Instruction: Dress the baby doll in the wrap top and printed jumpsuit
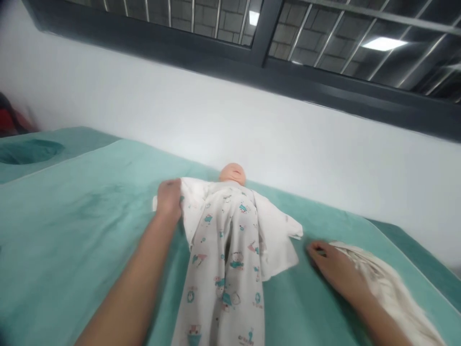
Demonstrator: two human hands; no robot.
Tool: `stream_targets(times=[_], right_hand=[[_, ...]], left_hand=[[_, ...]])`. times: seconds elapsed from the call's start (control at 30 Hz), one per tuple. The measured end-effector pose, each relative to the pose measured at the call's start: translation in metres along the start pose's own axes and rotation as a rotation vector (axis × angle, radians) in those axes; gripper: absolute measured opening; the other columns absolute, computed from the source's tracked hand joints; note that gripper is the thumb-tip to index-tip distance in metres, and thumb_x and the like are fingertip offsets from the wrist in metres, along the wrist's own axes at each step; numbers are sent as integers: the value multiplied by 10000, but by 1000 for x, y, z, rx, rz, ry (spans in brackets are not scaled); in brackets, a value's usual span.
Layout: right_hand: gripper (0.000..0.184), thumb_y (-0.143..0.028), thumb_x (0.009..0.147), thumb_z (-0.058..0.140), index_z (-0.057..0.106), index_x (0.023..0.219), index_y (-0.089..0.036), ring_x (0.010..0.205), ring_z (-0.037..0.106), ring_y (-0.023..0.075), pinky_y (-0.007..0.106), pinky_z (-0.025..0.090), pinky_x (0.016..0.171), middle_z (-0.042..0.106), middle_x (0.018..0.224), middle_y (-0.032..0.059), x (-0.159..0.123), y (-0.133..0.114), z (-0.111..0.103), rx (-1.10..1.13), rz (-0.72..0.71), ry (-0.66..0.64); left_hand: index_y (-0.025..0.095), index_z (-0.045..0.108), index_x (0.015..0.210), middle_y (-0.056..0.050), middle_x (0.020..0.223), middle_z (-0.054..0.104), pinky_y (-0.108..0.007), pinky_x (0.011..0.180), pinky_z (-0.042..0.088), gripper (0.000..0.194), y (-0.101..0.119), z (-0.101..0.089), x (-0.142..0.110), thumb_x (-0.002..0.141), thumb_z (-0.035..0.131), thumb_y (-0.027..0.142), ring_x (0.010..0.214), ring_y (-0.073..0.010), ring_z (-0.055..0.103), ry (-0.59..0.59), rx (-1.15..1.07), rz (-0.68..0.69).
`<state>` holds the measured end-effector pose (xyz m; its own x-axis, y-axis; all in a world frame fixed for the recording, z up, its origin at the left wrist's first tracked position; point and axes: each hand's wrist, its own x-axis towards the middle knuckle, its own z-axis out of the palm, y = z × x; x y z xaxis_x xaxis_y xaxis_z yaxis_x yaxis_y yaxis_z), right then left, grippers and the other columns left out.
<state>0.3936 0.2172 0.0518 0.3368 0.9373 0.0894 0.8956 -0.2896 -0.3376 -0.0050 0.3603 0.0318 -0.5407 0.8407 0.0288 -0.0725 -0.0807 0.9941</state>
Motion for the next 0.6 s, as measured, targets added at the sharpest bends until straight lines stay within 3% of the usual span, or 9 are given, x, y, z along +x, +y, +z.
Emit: stream_targets(times=[0.03, 0.1, 0.2, 0.27, 0.3, 0.37, 0.43, 0.6], right_hand=[[225, -471, 776, 542, 641, 742, -272, 660, 637, 281, 421, 480, 598, 691, 777, 70, 3, -10, -3, -30, -13, -6], [271, -466, 799, 521, 643, 921, -256, 832, 652, 282, 408, 498, 682, 684, 1015, 93, 8, -48, -3, 16, -110, 75], [298, -434, 857, 496, 603, 1071, -257, 969, 623, 234, 356, 500, 798, 635, 1167, 69, 17, -132, 12, 202, -374, 34], [258, -360, 877, 477, 604, 1068, -241, 1048, 588, 220, 353, 455, 903, 634, 1166, 59, 28, -190, 29, 223, -571, 23], [259, -329, 885, 463, 605, 1078, -232, 1082, 570, 223, 353, 439, 917, 631, 1177, 62, 35, -215, 38, 185, -651, -6], [265, -270, 865, 467, 618, 1072, -202, 1095, 559, 236, 345, 430, 891, 632, 1178, 85, 53, -256, 55, 42, -757, -102], [246, -265, 831, 503, 636, 1023, -186, 1038, 579, 252, 332, 434, 813, 644, 1146, 105, 71, -281, 67, -137, -783, -240], [343, -244, 722, 589, 641, 1060, -223, 879, 625, 236, 293, 416, 641, 687, 1041, 66, 104, -289, 68, -262, -761, -420]], left_hand=[[200, 443, 881, -79, 978, 623, -339, 826, 504, 20, 2, 2, -3, 893, 436, 214, 929, -173, 625, 35, 27, 46], [207, 482, 968, -92, 1218, 591, -345, 991, 433, 104, 7, 8, -10, 878, 446, 170, 1163, -178, 555, 33, 135, 213], [207, 548, 1106, -70, 1332, 568, -340, 1073, 369, 264, 8, 19, -18, 876, 432, 152, 1266, -182, 492, -277, 407, 504], [210, 571, 1171, -65, 1297, 608, -386, 1096, 338, 317, 4, 23, -19, 885, 440, 180, 1238, -206, 520, -492, 605, 576], [218, 580, 1189, -64, 1276, 625, -424, 1109, 311, 331, 1, 24, -18, 888, 446, 193, 1222, -223, 533, -536, 706, 596], [246, 606, 1181, -61, 1205, 666, -485, 1101, 284, 337, -4, 23, -14, 888, 447, 201, 1167, -250, 570, -528, 879, 615], [278, 636, 1149, -56, 1131, 695, -469, 1041, 343, 339, -6, 20, -8, 887, 437, 197, 1089, -253, 612, -464, 977, 583], [291, 681, 1079, -57, 1067, 716, -349, 814, 460, 371, -2, 9, 6, 855, 422, 149, 992, -244, 647, -303, 1022, 399]])
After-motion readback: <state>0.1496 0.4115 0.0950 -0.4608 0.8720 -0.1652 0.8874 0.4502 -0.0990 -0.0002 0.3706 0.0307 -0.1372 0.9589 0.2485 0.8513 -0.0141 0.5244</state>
